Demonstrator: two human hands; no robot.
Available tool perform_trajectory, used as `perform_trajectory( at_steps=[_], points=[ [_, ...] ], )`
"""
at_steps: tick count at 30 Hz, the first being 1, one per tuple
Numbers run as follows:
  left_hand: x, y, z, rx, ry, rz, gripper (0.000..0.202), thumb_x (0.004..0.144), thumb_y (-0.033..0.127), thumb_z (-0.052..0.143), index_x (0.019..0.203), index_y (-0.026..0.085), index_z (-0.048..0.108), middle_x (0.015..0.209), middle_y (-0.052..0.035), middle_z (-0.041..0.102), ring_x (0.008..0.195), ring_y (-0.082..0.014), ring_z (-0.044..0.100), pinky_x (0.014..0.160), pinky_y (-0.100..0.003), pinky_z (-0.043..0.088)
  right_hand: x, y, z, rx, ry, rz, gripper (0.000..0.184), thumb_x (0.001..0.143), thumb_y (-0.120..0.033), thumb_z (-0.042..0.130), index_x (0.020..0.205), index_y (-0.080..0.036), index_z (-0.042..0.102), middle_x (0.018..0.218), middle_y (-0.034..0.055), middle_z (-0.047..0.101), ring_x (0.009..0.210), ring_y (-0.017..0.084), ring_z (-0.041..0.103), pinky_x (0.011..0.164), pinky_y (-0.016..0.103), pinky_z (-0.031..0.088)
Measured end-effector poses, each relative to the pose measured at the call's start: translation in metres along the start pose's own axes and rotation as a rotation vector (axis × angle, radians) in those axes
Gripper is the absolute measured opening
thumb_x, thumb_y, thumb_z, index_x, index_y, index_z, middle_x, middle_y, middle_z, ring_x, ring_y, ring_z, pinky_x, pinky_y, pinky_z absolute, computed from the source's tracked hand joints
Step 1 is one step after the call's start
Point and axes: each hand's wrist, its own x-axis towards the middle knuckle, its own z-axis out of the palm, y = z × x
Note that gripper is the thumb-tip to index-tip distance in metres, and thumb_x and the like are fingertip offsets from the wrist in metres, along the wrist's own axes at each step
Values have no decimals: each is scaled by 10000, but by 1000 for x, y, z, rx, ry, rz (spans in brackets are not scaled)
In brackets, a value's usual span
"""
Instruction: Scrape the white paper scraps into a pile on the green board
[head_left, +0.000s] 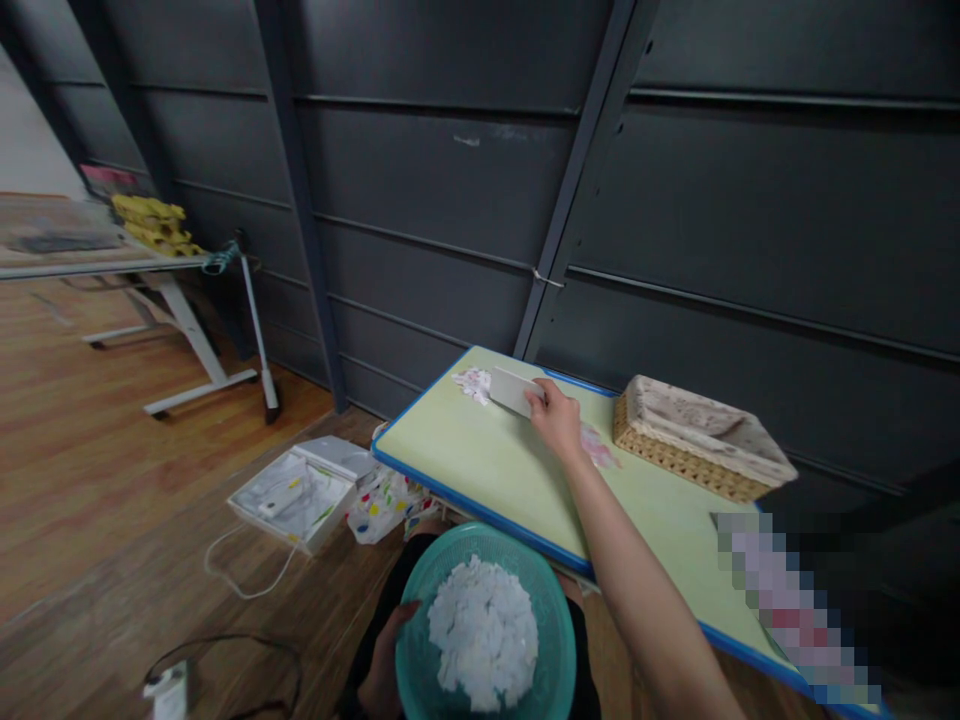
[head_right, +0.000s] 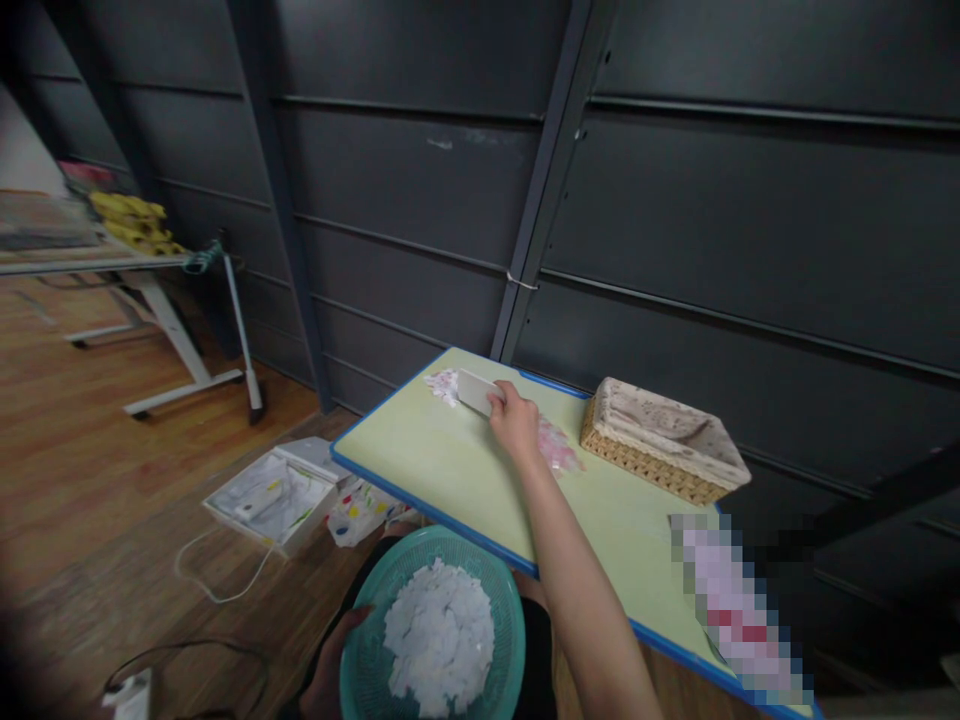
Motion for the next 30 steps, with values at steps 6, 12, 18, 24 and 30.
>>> perform_trajectory(
  at_steps=[6, 12, 18, 24, 30],
  points=[
    [-1, 0, 0, 22, 32, -10, 430, 725, 327, 652, 1075, 78, 640, 716, -118, 758, 741, -327, 704, 794, -458, 489, -3, -1, 10, 10, -65, -26, 334, 881, -292, 438, 1154, -209, 613, 918, 100, 711, 815, 258, 633, 735, 300, 421],
    [0, 0, 0, 9, 54, -12, 553, 747, 333, 649, 1206, 36, 566, 837, -158, 768, 830, -351, 700, 835, -470, 476, -1, -1, -1, -36, -41, -13, 327, 856, -281, 471, 1129, -205, 634, 883, 91, 712, 794, 247, 629, 739, 303, 421],
    [4, -2, -1, -29, 114, 23, 579, 739, 296, 654, 1240, 25, 548, 833, -157, 772, 832, -355, 704, 814, -466, 486, 2, 3, -7, -18, 26, -7, 309, 833, -299, 486, 1074, -204, 654, 854, 71, 712, 737, 222, 622, 704, 299, 420],
    [1, -2, 0, -1, 94, 33, 526, 759, 314, 642, 1206, 42, 585, 832, -150, 773, 819, -346, 708, 832, -460, 475, 1, 0, -1, 118, 33, -52, 308, 846, -324, 468, 1049, -193, 659, 831, 69, 712, 719, 209, 621, 704, 295, 425],
    [0, -2, 2, 4, 93, 40, 538, 761, 309, 633, 1223, 42, 572, 822, -152, 773, 824, -351, 706, 837, -469, 471, 2, 3, -3, 56, 6, -33, 298, 829, -308, 492, 1054, -208, 660, 842, 77, 713, 744, 224, 627, 694, 300, 424]
  ],
)
